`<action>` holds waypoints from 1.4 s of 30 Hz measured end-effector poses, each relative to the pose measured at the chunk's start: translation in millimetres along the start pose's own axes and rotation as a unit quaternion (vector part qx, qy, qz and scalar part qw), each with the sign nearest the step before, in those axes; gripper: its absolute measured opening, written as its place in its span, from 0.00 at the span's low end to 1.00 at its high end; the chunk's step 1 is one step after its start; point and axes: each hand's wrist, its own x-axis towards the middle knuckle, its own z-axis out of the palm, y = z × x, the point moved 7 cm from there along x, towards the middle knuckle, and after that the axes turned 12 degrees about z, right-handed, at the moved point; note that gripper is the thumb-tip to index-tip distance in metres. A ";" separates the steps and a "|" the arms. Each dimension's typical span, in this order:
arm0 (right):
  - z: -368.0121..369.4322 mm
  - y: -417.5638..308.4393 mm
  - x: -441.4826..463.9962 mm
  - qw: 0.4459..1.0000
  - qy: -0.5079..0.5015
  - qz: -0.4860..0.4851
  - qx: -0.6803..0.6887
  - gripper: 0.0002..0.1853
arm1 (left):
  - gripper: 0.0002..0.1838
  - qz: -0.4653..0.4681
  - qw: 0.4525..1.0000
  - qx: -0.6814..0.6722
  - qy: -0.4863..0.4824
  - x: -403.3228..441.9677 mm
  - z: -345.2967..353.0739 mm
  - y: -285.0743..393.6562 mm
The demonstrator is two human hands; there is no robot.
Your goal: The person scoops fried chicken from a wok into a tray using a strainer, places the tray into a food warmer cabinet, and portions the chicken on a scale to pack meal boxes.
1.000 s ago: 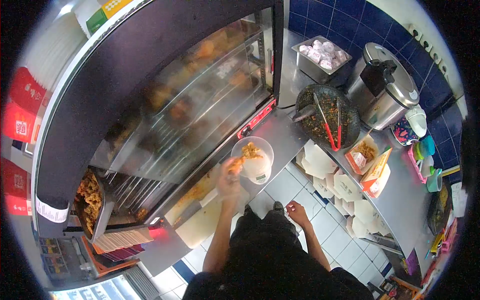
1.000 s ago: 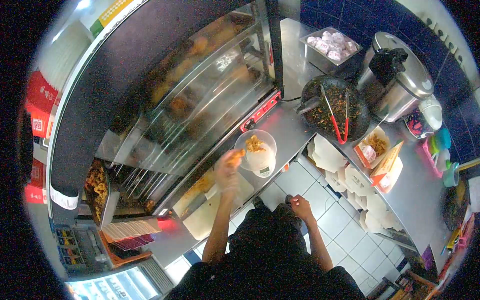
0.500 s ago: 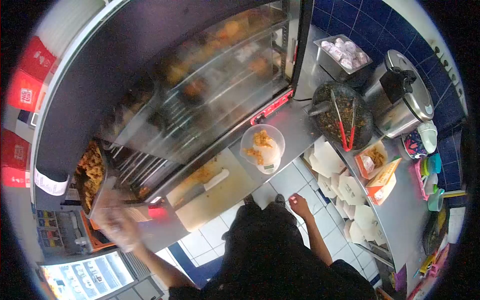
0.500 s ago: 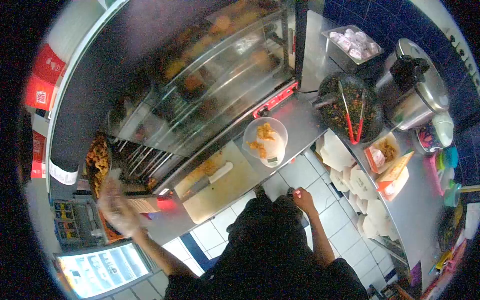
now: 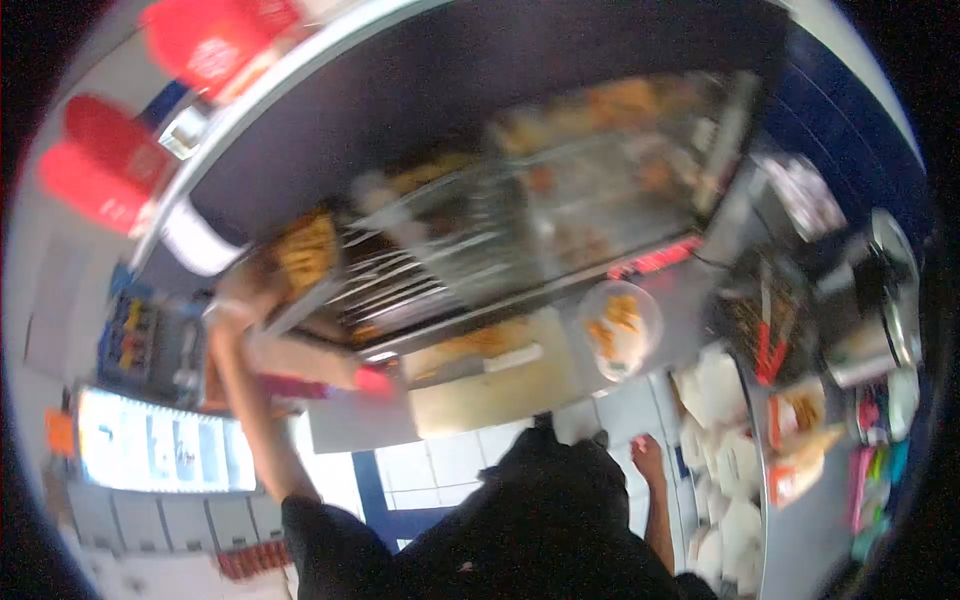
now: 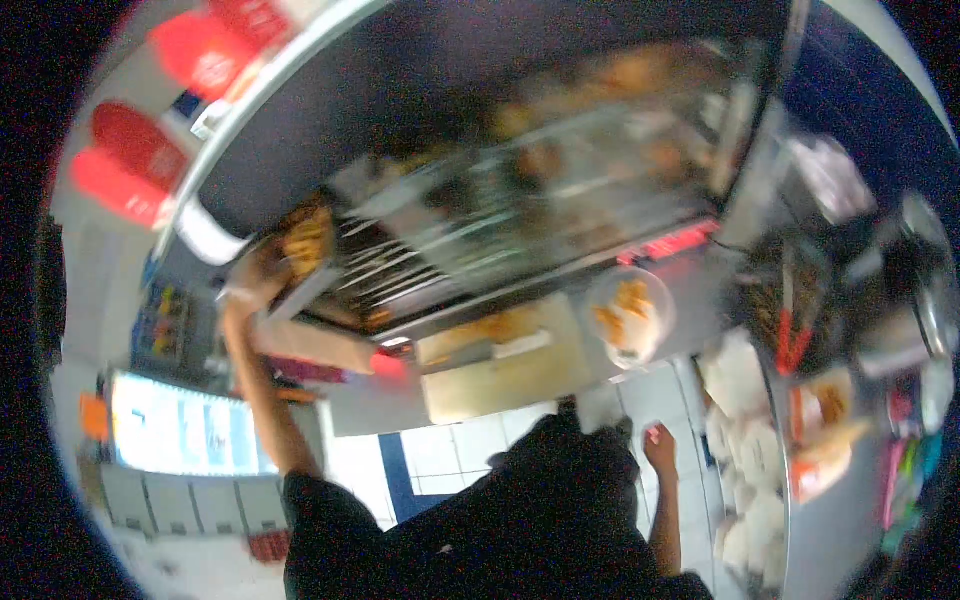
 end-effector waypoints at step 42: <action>-16.7 -18.1 -20.9 0.988 0.002 0.139 -0.061 0.11 | 0.13 0.265 0.760 -0.525 0.276 -17.0 57.2 291.0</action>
